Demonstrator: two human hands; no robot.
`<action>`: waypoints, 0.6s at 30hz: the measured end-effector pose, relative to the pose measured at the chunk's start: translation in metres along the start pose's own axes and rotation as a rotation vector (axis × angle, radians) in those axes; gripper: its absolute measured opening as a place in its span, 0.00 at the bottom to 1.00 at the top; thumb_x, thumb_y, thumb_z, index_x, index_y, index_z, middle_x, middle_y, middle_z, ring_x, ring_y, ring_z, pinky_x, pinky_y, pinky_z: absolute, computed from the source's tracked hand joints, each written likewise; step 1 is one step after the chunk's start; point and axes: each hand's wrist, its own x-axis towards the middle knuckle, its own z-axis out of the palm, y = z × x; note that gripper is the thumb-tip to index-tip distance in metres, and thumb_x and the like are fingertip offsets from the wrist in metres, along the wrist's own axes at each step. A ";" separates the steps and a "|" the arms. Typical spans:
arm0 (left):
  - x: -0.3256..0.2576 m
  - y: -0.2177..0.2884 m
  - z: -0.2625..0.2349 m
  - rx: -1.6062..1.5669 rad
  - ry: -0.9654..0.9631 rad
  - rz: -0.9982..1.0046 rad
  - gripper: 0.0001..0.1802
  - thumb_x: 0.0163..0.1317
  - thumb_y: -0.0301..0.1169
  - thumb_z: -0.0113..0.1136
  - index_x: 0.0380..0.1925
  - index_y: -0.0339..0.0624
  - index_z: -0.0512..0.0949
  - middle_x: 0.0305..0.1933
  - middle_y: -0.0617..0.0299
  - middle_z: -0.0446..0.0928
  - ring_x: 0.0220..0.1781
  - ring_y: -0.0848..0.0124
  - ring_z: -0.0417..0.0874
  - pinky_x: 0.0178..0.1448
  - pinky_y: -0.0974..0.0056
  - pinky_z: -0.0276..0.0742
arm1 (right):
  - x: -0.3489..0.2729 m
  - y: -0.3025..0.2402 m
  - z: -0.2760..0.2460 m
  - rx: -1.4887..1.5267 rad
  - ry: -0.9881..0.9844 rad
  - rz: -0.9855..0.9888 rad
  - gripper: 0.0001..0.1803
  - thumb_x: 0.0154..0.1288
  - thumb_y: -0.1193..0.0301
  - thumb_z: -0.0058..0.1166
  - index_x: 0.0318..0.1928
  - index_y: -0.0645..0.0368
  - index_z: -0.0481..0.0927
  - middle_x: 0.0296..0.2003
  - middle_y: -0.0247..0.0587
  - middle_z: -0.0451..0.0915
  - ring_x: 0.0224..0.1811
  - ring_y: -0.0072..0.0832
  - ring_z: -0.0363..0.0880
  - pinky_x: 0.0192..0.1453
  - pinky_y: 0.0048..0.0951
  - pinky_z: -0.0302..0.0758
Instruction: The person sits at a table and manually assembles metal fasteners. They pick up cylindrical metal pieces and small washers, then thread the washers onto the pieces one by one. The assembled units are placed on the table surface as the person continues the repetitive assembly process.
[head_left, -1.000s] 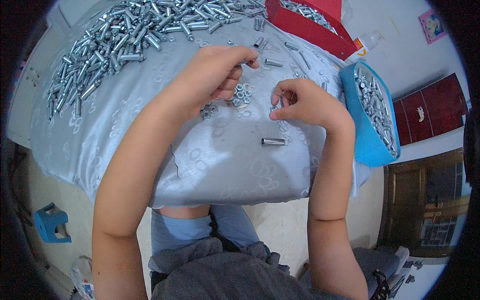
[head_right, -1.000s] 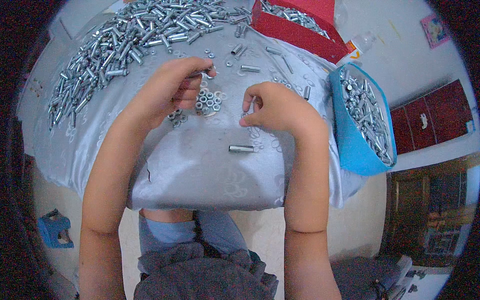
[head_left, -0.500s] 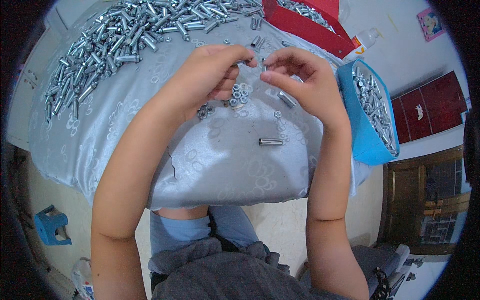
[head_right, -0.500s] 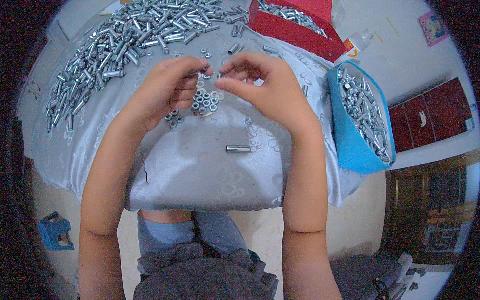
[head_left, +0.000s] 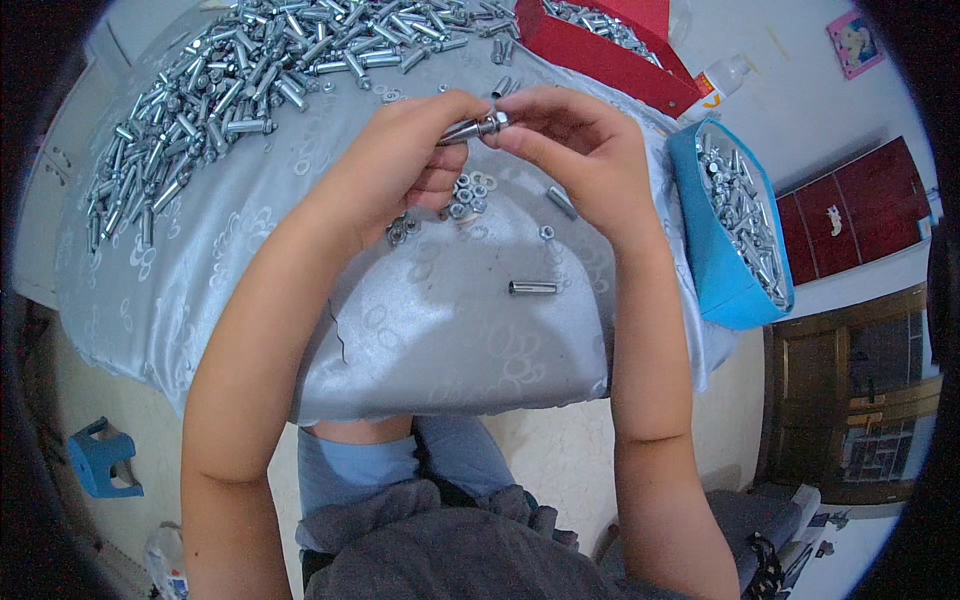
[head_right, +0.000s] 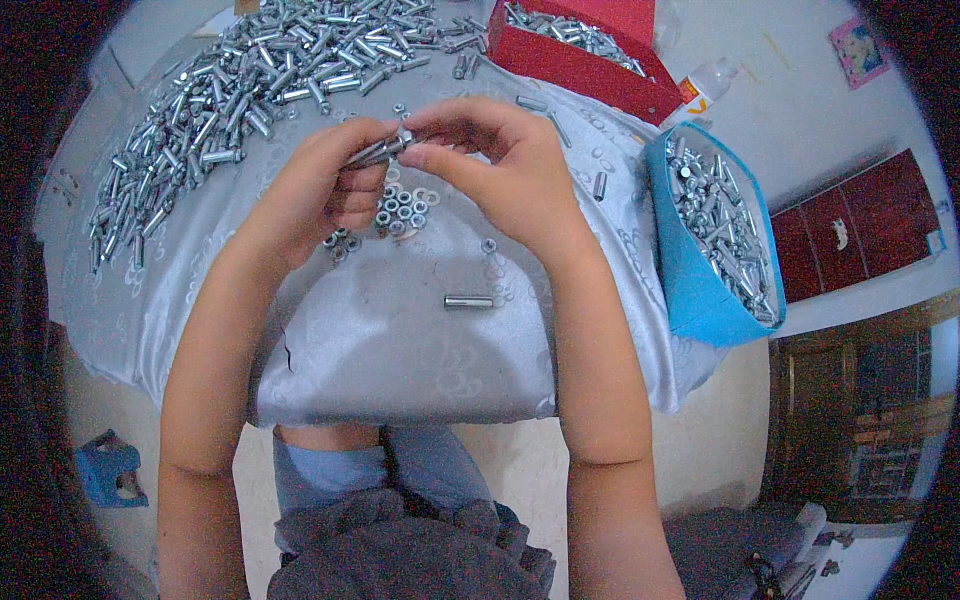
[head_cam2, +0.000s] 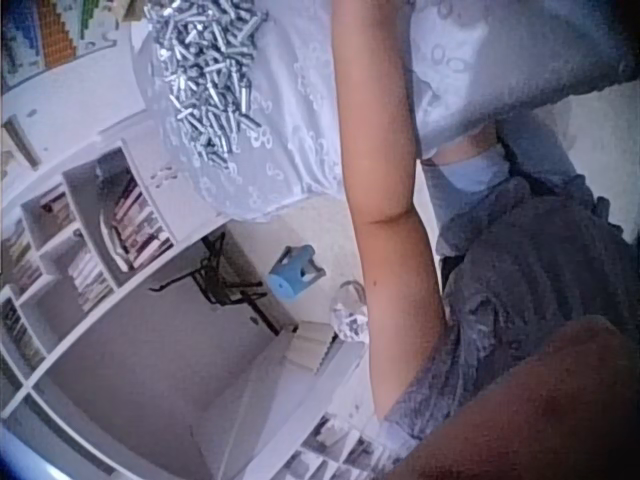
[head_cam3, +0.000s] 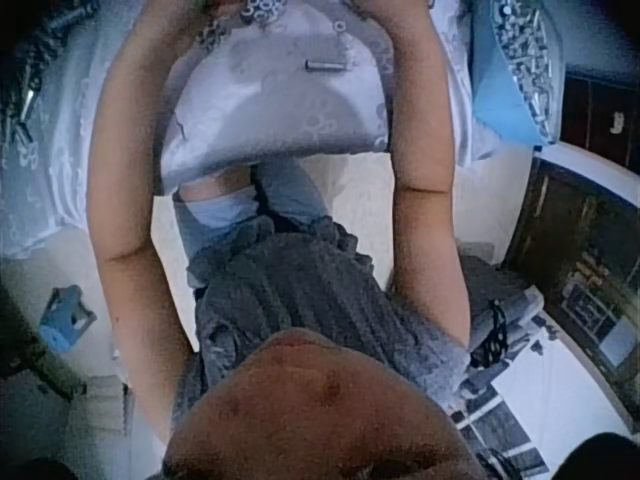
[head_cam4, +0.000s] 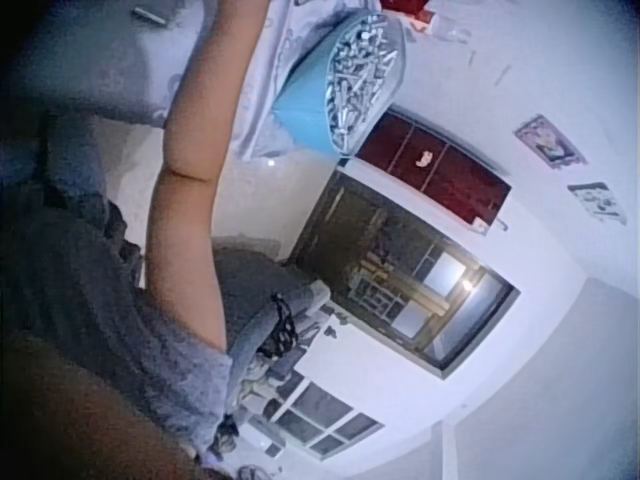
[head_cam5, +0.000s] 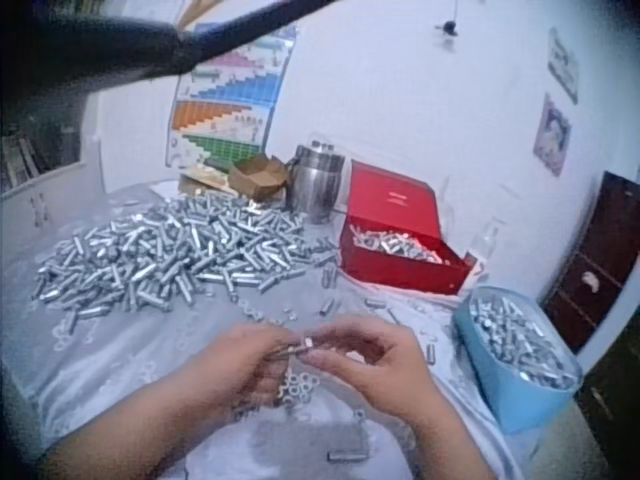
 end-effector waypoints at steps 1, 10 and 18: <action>0.001 -0.001 -0.001 -0.008 0.007 0.003 0.12 0.57 0.41 0.49 0.21 0.49 0.66 0.12 0.77 0.51 0.11 0.84 0.49 0.14 0.75 0.42 | 0.000 0.000 0.000 -0.012 -0.003 -0.017 0.13 0.48 0.75 0.60 0.37 0.63 0.78 0.34 0.37 0.79 0.35 0.19 0.75 0.42 0.21 0.70; 0.002 -0.005 0.005 0.197 0.215 0.167 0.17 0.58 0.49 0.49 0.27 0.46 0.69 0.13 0.74 0.57 0.11 0.84 0.52 0.15 0.75 0.44 | -0.003 -0.002 0.011 -0.095 0.069 -0.010 0.09 0.51 0.72 0.58 0.33 0.62 0.79 0.28 0.36 0.78 0.29 0.19 0.74 0.35 0.20 0.71; 0.002 -0.002 0.002 0.261 0.212 0.236 0.19 0.58 0.47 0.50 0.21 0.42 0.69 0.13 0.71 0.62 0.12 0.83 0.59 0.14 0.75 0.53 | -0.003 -0.006 0.002 -0.164 0.029 0.038 0.09 0.51 0.68 0.59 0.31 0.59 0.77 0.24 0.30 0.74 0.26 0.16 0.70 0.28 0.17 0.66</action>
